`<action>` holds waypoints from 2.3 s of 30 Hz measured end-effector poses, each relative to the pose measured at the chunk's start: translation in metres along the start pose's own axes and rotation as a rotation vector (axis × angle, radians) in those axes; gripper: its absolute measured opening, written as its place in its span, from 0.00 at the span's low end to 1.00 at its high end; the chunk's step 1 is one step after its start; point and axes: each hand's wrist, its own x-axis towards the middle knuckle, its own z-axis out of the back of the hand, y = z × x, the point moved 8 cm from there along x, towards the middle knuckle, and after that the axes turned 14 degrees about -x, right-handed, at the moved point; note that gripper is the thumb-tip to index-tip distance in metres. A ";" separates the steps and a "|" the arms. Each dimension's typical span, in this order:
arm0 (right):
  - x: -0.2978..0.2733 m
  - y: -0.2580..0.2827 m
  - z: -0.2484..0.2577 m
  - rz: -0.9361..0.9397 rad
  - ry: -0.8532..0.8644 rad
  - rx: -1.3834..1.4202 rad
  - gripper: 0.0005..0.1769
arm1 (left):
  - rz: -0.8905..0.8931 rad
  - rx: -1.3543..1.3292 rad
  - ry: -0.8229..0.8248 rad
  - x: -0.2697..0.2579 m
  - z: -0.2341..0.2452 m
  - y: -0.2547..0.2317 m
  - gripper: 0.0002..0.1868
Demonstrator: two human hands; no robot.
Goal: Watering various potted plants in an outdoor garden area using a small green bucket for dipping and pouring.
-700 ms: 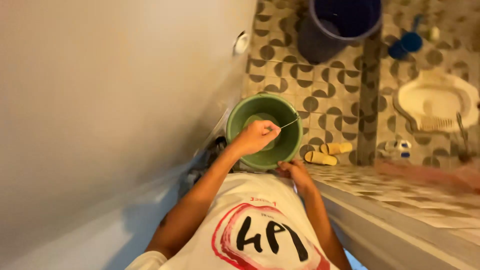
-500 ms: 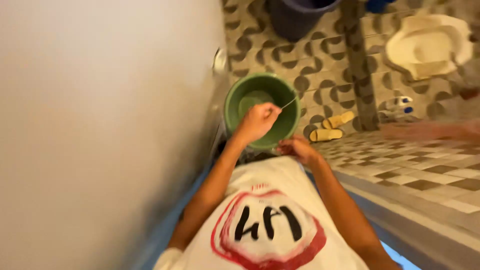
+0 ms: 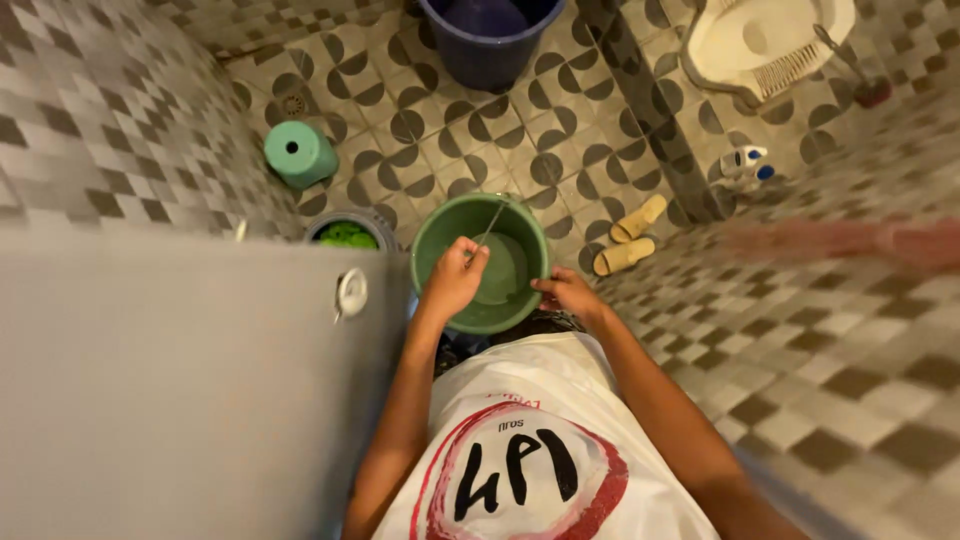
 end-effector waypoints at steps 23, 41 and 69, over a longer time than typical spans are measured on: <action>0.333 0.355 0.296 0.438 -0.203 0.197 0.13 | -0.262 0.186 -0.048 0.538 -0.034 -0.156 0.10; 0.823 0.269 0.293 0.247 -0.412 0.390 0.11 | 0.026 0.386 0.180 0.949 0.013 0.197 0.11; 0.988 0.180 0.282 0.039 -0.345 0.211 0.08 | 0.197 0.368 0.209 1.026 0.050 0.353 0.11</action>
